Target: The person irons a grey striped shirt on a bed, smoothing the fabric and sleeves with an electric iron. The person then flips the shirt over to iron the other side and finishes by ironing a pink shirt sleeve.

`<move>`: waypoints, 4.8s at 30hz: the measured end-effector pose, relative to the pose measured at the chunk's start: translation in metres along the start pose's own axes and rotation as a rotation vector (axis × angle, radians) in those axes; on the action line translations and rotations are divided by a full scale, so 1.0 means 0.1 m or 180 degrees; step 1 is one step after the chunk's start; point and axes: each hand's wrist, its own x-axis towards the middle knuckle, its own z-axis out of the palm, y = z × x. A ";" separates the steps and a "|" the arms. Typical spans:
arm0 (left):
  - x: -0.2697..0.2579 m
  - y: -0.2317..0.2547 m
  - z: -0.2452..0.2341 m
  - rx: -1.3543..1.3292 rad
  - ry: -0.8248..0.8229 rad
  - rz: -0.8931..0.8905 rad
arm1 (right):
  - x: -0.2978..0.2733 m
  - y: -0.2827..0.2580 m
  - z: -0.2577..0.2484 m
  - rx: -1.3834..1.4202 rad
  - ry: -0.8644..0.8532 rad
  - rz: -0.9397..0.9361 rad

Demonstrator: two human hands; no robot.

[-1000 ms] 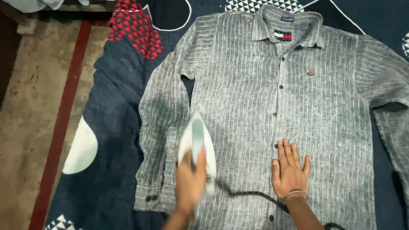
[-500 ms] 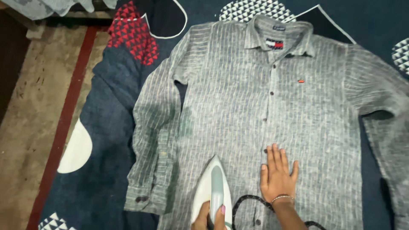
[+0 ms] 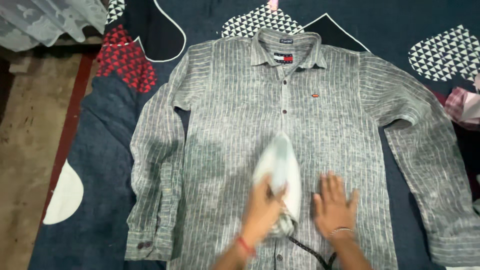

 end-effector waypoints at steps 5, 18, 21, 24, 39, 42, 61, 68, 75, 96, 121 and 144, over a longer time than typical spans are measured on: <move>-0.60 -0.41 0.70 0.0253 -0.0407 -0.0307 | -0.20 0.70 -0.07 -0.0080 -0.0081 0.0299; 0.10 -0.36 1.17 -0.0154 -0.0061 -0.0599 | -0.26 0.90 -0.14 0.1036 0.0373 0.0352; -0.71 -0.61 1.34 0.0216 -0.0056 -0.0475 | -0.32 0.95 -0.13 0.1389 0.0457 0.0328; -0.72 -0.66 1.38 0.0476 0.0094 0.0826 | -0.33 0.98 -0.09 0.1549 0.0546 0.0335; -0.38 -0.38 1.58 0.1078 0.0102 0.0028 | -0.34 1.02 -0.11 0.2052 0.0794 0.0303; -0.82 -0.50 1.69 0.0828 0.0041 0.0378 | -0.39 1.05 -0.12 0.2529 0.0979 0.0327; -0.59 -0.49 2.06 0.1000 -0.0652 -0.0027 | 1.43 2.00 0.05 0.4500 0.0079 0.1584; 0.69 0.16 2.22 0.0866 -0.0076 0.0546 | 2.20 1.94 0.11 0.4742 0.0353 0.1083; 1.30 0.38 2.22 0.1444 -0.0143 0.0459 | 2.24 2.05 0.01 0.4047 0.0749 0.1254; 2.80 0.77 1.72 0.1157 0.0271 0.1004 | 2.07 1.12 -0.18 0.1343 0.0492 0.0271; 2.00 0.59 1.59 0.1647 0.0391 0.0902 | 2.12 1.10 -0.11 0.0758 0.0347 0.0254; 0.97 0.48 1.28 0.1350 0.0690 0.0179 | 2.18 1.05 -0.18 0.0596 0.0141 0.0261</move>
